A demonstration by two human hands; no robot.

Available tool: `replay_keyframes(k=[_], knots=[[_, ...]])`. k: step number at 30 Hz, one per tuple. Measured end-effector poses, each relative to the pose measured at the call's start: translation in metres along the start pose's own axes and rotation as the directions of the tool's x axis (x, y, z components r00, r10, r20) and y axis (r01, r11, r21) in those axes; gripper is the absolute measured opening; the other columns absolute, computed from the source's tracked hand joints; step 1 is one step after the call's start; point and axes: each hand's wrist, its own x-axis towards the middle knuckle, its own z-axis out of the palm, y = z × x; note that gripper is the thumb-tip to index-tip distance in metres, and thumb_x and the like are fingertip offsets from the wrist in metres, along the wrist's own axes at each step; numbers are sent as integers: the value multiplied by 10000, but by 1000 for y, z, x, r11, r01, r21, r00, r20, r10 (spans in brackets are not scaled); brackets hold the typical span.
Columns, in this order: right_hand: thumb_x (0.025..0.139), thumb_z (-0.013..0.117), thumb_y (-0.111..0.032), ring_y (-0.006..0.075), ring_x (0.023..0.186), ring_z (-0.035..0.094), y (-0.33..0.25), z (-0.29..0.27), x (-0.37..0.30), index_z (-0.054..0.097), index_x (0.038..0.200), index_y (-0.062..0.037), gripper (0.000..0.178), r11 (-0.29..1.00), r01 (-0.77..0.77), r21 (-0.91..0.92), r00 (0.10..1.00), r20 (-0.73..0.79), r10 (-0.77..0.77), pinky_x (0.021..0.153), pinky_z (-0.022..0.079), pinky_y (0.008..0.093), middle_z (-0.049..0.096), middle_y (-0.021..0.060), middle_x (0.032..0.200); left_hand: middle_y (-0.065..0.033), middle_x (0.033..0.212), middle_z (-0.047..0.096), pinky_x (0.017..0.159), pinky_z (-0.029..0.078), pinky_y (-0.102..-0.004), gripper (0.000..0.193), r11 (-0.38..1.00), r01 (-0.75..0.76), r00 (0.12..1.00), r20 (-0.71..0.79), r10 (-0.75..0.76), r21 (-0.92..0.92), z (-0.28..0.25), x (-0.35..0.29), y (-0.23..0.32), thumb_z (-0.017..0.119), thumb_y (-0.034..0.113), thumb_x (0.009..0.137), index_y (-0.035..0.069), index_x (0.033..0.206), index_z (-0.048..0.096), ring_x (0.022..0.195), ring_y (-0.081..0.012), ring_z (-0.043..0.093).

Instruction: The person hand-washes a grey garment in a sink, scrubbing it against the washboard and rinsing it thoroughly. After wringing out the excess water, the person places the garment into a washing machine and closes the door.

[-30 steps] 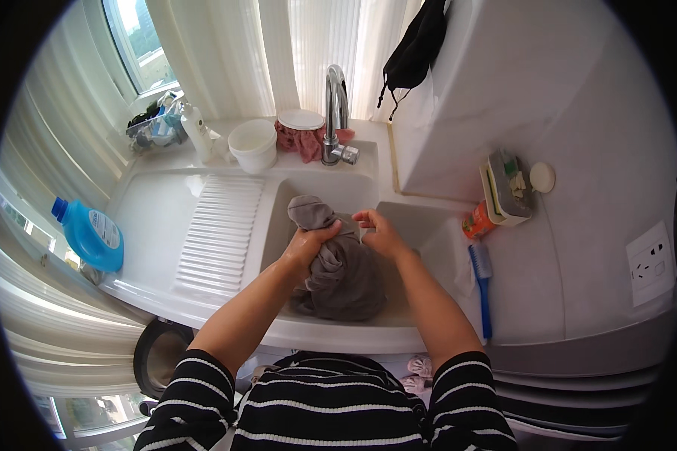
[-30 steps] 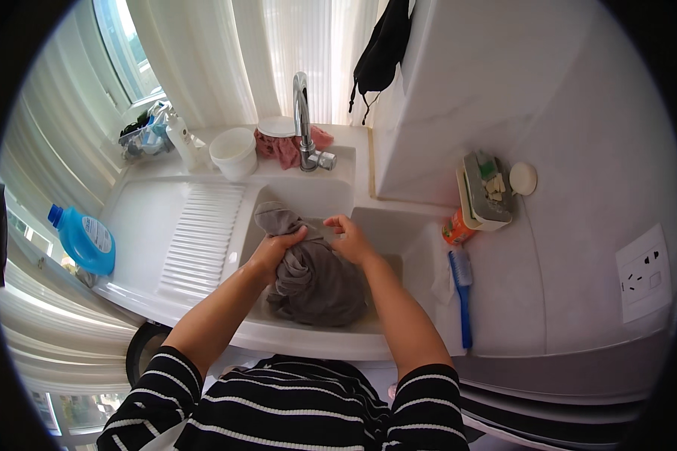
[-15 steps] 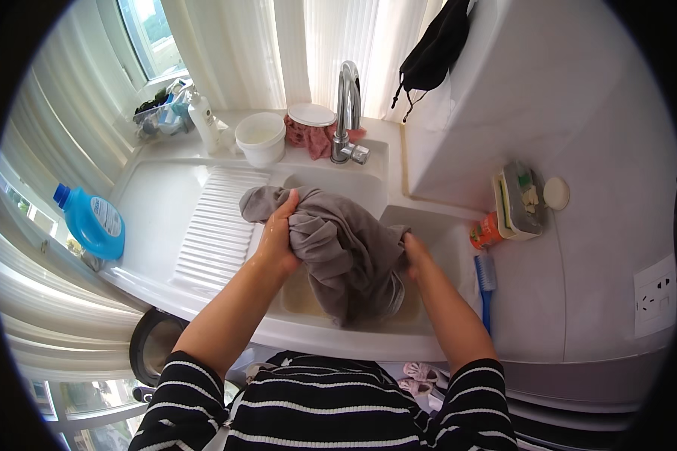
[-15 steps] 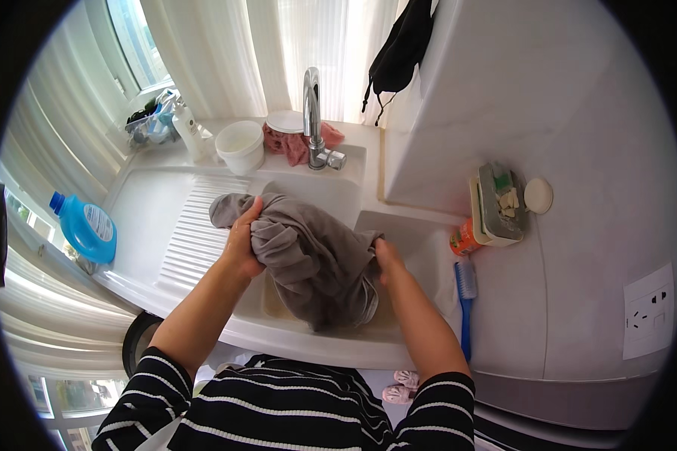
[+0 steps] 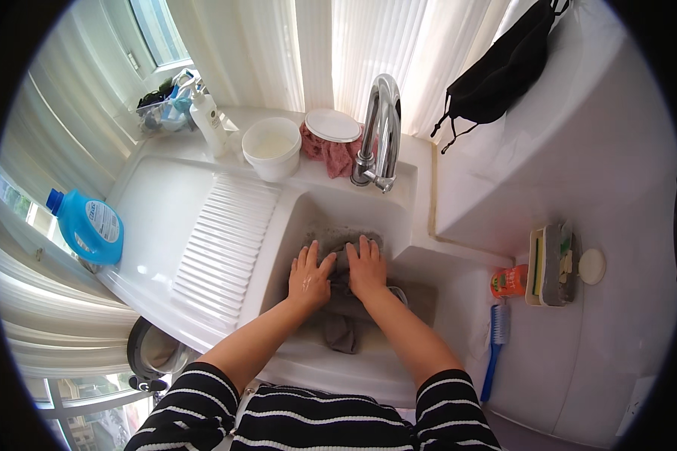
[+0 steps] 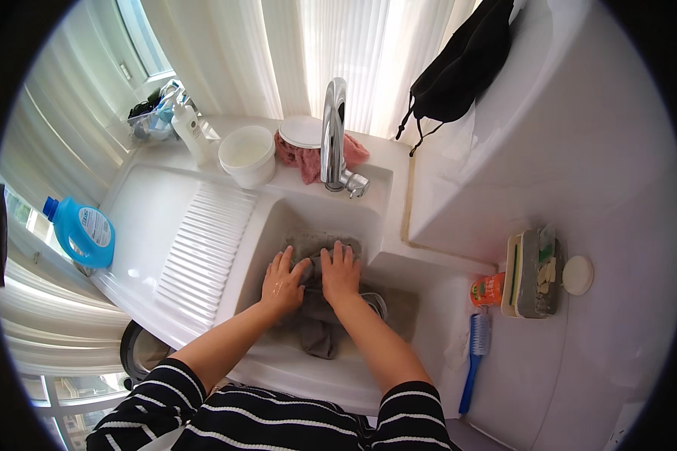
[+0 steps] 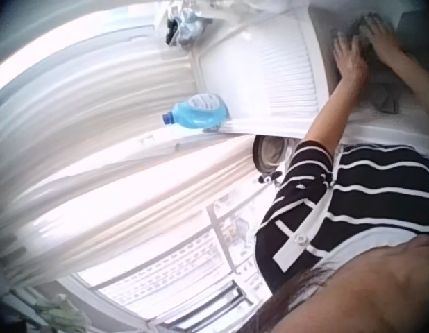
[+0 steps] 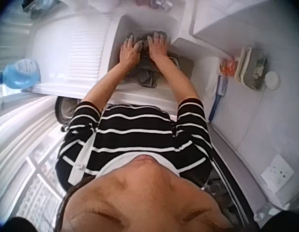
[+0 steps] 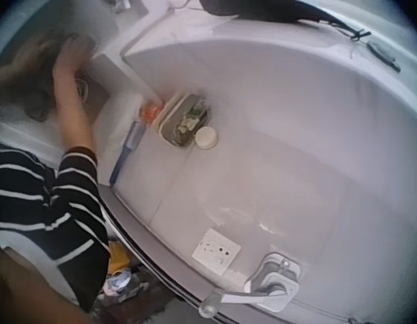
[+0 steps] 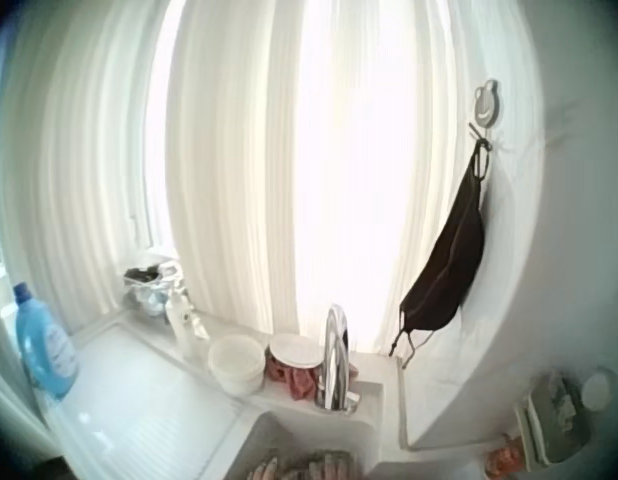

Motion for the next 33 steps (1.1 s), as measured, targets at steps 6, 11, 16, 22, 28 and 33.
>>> replay_keyframes(k=[6,11,16,22,28,33], knots=[[896,566,-490,389,1458,109,-3,61,5,464,1408,-164,615,992,-11,126,950,311,-29,1118,204,618,203,137,1576,-205,1469,361,1150,84,-585,617,982,11,980,193,-48,187,82,34,-32,563,469,900,154,1417,442,1381,-416,285],[863,583,-397,402,1399,271,19,133,19,516,1351,-124,563,992,-15,122,925,378,-32,1111,277,544,336,173,1512,-198,1273,531,1110,237,-545,444,987,9,948,312,-59,159,111,59,-46,575,382,901,128,1266,576,1253,-381,435],[749,705,-302,356,1305,425,5,60,29,577,1283,-90,589,963,-151,224,978,174,114,1070,352,477,475,190,1394,-174,1179,608,1006,419,-484,355,633,541,841,364,-400,-554,132,68,-61,549,288,918,80,1199,608,1100,-358,564],[615,728,-198,386,959,602,-21,72,22,655,1076,-67,485,632,-340,697,928,141,344,852,496,442,620,175,1054,-140,1142,635,968,463,-472,516,-784,279,595,740,-313,-555,104,51,-44,546,495,901,50,1154,611,1055,-329,598],[648,723,-202,334,1052,504,-68,-35,-18,633,725,-75,173,747,309,589,901,-433,-31,928,386,495,550,72,1140,-151,1085,656,887,517,-460,609,-748,582,756,550,354,-319,47,29,-36,496,617,895,63,1109,632,990,-313,636],[790,703,-204,374,1018,520,-33,29,-14,582,706,-45,217,263,-83,961,956,2,295,880,432,465,571,171,1127,-104,1022,662,836,542,-376,387,-730,495,772,624,121,-472,38,25,0,476,425,976,78,1048,631,917,-251,647]])
